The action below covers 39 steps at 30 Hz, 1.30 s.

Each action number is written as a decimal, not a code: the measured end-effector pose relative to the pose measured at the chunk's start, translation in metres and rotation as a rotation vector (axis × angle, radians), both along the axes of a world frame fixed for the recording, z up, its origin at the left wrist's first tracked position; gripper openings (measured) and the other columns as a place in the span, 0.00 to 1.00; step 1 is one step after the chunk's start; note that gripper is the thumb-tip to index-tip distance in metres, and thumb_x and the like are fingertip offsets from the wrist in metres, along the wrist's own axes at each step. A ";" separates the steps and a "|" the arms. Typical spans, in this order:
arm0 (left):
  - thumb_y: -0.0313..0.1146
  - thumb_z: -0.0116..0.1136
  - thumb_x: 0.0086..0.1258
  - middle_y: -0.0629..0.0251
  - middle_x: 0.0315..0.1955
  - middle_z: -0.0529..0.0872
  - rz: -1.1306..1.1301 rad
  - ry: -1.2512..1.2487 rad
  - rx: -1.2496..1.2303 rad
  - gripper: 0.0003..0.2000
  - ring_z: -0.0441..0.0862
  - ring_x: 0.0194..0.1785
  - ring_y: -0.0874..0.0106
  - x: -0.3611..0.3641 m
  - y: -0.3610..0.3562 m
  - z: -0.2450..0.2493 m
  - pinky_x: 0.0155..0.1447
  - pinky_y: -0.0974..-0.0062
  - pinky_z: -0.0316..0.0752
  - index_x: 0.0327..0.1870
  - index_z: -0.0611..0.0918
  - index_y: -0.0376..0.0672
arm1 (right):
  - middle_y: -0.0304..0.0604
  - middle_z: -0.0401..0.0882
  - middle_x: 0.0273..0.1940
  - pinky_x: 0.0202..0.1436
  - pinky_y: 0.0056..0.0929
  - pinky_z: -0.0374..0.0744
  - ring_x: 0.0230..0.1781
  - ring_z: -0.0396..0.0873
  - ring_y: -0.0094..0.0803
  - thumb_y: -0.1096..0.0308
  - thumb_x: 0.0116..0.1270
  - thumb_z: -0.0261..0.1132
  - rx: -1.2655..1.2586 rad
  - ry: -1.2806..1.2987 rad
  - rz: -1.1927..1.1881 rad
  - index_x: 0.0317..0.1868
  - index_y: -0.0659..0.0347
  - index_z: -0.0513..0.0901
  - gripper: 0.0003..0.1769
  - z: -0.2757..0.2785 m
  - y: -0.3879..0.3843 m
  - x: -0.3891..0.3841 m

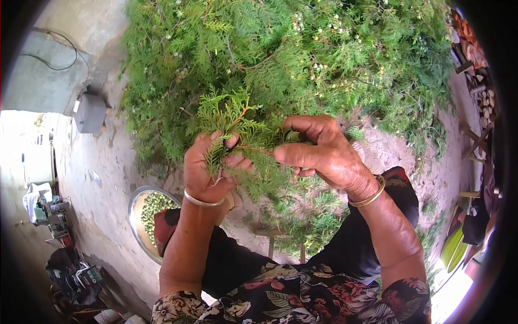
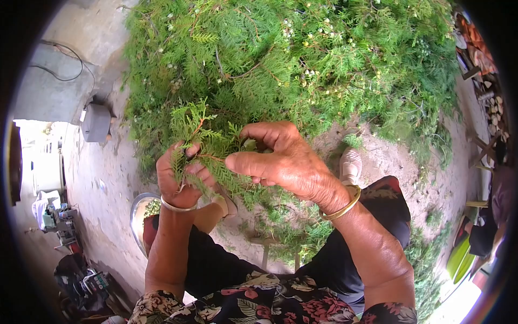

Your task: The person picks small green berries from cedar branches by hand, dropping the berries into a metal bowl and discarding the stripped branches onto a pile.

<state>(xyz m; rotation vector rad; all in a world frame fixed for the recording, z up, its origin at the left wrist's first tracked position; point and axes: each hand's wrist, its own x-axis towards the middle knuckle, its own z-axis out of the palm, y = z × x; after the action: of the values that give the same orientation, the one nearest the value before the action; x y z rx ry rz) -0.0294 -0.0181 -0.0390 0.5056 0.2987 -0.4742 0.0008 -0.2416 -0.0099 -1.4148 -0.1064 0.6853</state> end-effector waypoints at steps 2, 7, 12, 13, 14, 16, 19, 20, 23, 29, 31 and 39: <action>0.38 0.48 0.70 0.66 0.24 0.75 0.019 0.004 -0.008 0.11 0.69 0.24 0.74 0.001 0.000 0.001 0.33 0.68 0.73 0.34 0.77 0.40 | 0.33 0.74 0.20 0.20 0.16 0.68 0.19 0.69 0.15 0.61 0.56 0.70 -0.033 -0.015 0.019 0.36 0.66 0.81 0.16 0.000 0.001 0.001; 0.34 0.51 0.68 0.63 0.28 0.79 0.199 0.010 0.271 0.07 0.73 0.25 0.74 -0.001 -0.010 0.018 0.30 0.70 0.75 0.33 0.76 0.40 | 0.33 0.73 0.18 0.20 0.18 0.68 0.18 0.69 0.16 0.61 0.58 0.69 -0.087 -0.100 0.009 0.30 0.68 0.82 0.15 -0.001 -0.001 0.001; 0.34 0.52 0.69 0.62 0.29 0.80 0.192 -0.060 0.440 0.06 0.72 0.22 0.75 0.002 -0.011 0.020 0.23 0.79 0.71 0.36 0.74 0.41 | 0.34 0.75 0.18 0.18 0.18 0.66 0.16 0.68 0.17 0.64 0.57 0.69 -0.082 -0.054 -0.014 0.30 0.68 0.83 0.12 0.002 -0.005 -0.002; 0.34 0.52 0.69 0.62 0.29 0.80 0.191 -0.059 0.440 0.06 0.72 0.22 0.75 0.006 0.000 0.014 0.23 0.79 0.71 0.36 0.74 0.41 | 0.34 0.75 0.18 0.18 0.18 0.66 0.16 0.68 0.17 0.64 0.57 0.69 -0.082 -0.054 -0.015 0.30 0.68 0.83 0.12 0.001 -0.008 -0.002; 0.36 0.50 0.70 0.64 0.30 0.78 0.185 -0.148 0.147 0.07 0.71 0.23 0.75 0.013 0.022 0.005 0.24 0.77 0.68 0.39 0.74 0.43 | 0.35 0.76 0.19 0.19 0.18 0.66 0.17 0.69 0.17 0.66 0.57 0.69 -0.019 -0.018 -0.081 0.32 0.68 0.82 0.12 0.000 -0.014 -0.003; 0.38 0.48 0.71 0.65 0.32 0.75 0.179 -0.234 -0.148 0.08 0.69 0.24 0.75 0.019 0.048 0.006 0.25 0.76 0.64 0.42 0.74 0.44 | 0.36 0.76 0.20 0.19 0.17 0.66 0.17 0.69 0.18 0.68 0.57 0.68 0.043 0.016 -0.146 0.33 0.69 0.82 0.11 0.000 -0.020 -0.004; 0.37 0.48 0.72 0.64 0.35 0.77 0.193 -0.390 -0.110 0.10 0.71 0.26 0.75 0.023 0.049 0.019 0.24 0.77 0.66 0.45 0.74 0.41 | 0.41 0.78 0.25 0.20 0.17 0.66 0.22 0.71 0.19 0.71 0.59 0.64 0.236 0.121 -0.249 0.39 0.72 0.79 0.12 0.002 -0.025 -0.002; 0.36 0.48 0.72 0.64 0.35 0.78 0.231 -0.311 0.119 0.10 0.73 0.28 0.75 0.020 0.039 0.024 0.24 0.78 0.68 0.46 0.74 0.39 | 0.44 0.78 0.28 0.21 0.17 0.66 0.24 0.71 0.20 0.72 0.59 0.62 0.339 0.174 -0.242 0.40 0.74 0.78 0.13 0.001 -0.026 0.001; 0.32 0.49 0.71 0.67 0.29 0.78 0.242 -0.295 0.705 0.08 0.75 0.30 0.78 0.006 0.003 0.029 0.25 0.81 0.71 0.42 0.76 0.37 | 0.49 0.78 0.32 0.21 0.17 0.66 0.26 0.71 0.24 0.71 0.62 0.56 0.474 0.259 -0.248 0.43 0.75 0.76 0.14 -0.005 -0.030 0.007; 0.32 0.59 0.65 0.67 0.19 0.80 -0.469 -0.593 1.038 0.08 0.72 0.21 0.79 -0.008 -0.043 0.014 0.26 0.75 0.68 0.32 0.82 0.34 | 0.50 0.78 0.32 0.21 0.17 0.65 0.24 0.72 0.25 0.68 0.64 0.55 0.471 0.236 -0.334 0.41 0.74 0.76 0.15 -0.001 -0.030 0.014; 0.32 0.61 0.63 0.63 0.18 0.79 -0.662 -0.624 1.030 0.09 0.72 0.19 0.76 -0.019 -0.054 0.004 0.26 0.73 0.68 0.33 0.81 0.34 | 0.48 0.79 0.31 0.20 0.16 0.65 0.23 0.71 0.23 0.67 0.64 0.56 0.388 0.252 -0.335 0.40 0.73 0.76 0.14 0.001 -0.031 0.013; 0.33 0.68 0.56 0.63 0.23 0.81 -0.745 -0.820 1.175 0.20 0.73 0.25 0.81 -0.024 -0.065 -0.006 0.29 0.82 0.69 0.49 0.79 0.34 | 0.50 0.79 0.34 0.23 0.17 0.66 0.25 0.71 0.23 0.65 0.67 0.53 0.212 0.117 -0.296 0.44 0.75 0.76 0.17 -0.007 -0.024 0.008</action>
<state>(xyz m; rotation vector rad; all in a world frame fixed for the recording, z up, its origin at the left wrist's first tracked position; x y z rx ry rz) -0.0539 -0.0826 -0.0453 1.9270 -0.4877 -0.7359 0.0089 -0.2660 -0.0168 -1.1542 0.1185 0.4936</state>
